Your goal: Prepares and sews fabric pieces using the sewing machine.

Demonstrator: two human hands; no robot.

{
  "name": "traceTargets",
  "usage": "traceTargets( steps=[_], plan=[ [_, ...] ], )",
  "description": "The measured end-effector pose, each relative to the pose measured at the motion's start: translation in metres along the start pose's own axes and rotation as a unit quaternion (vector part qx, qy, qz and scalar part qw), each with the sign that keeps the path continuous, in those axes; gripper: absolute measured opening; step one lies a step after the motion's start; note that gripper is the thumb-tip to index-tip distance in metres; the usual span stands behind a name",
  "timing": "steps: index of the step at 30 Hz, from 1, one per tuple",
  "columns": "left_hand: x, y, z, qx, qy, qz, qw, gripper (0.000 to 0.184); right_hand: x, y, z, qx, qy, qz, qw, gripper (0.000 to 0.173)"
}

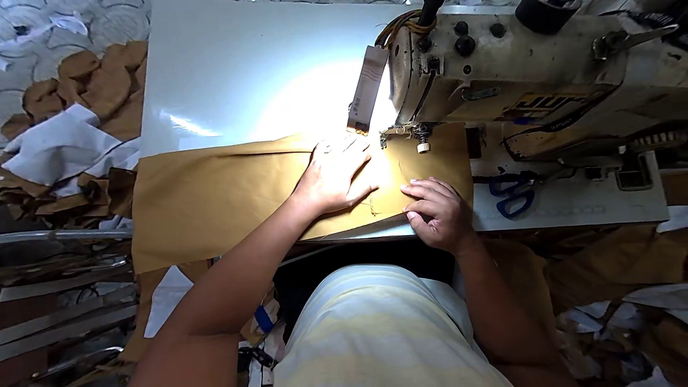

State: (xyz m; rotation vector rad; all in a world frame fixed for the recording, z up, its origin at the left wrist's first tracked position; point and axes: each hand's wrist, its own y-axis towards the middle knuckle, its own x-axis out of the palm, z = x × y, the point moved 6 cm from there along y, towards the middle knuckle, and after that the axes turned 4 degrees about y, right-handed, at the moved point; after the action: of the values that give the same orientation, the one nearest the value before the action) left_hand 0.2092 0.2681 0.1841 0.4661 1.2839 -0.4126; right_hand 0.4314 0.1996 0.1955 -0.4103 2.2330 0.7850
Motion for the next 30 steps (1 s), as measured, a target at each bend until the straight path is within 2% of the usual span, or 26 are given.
traceTargets(
  steps=[25,28,30],
  plan=[
    [0.005,0.000,-0.004,0.009,0.002,-0.011,1.000,0.079,-0.001,-0.002,-0.002,-0.025,0.012,0.004,1.000,0.026],
    [0.003,0.002,-0.006,0.012,-0.009,-0.005,1.000,0.079,-0.021,-0.006,-0.003,-0.022,0.027,-0.008,0.999,0.033],
    [0.004,0.002,-0.007,0.013,-0.019,-0.007,1.000,0.080,-0.058,-0.010,0.000,-0.007,0.044,0.011,0.999,0.034]
  ],
)
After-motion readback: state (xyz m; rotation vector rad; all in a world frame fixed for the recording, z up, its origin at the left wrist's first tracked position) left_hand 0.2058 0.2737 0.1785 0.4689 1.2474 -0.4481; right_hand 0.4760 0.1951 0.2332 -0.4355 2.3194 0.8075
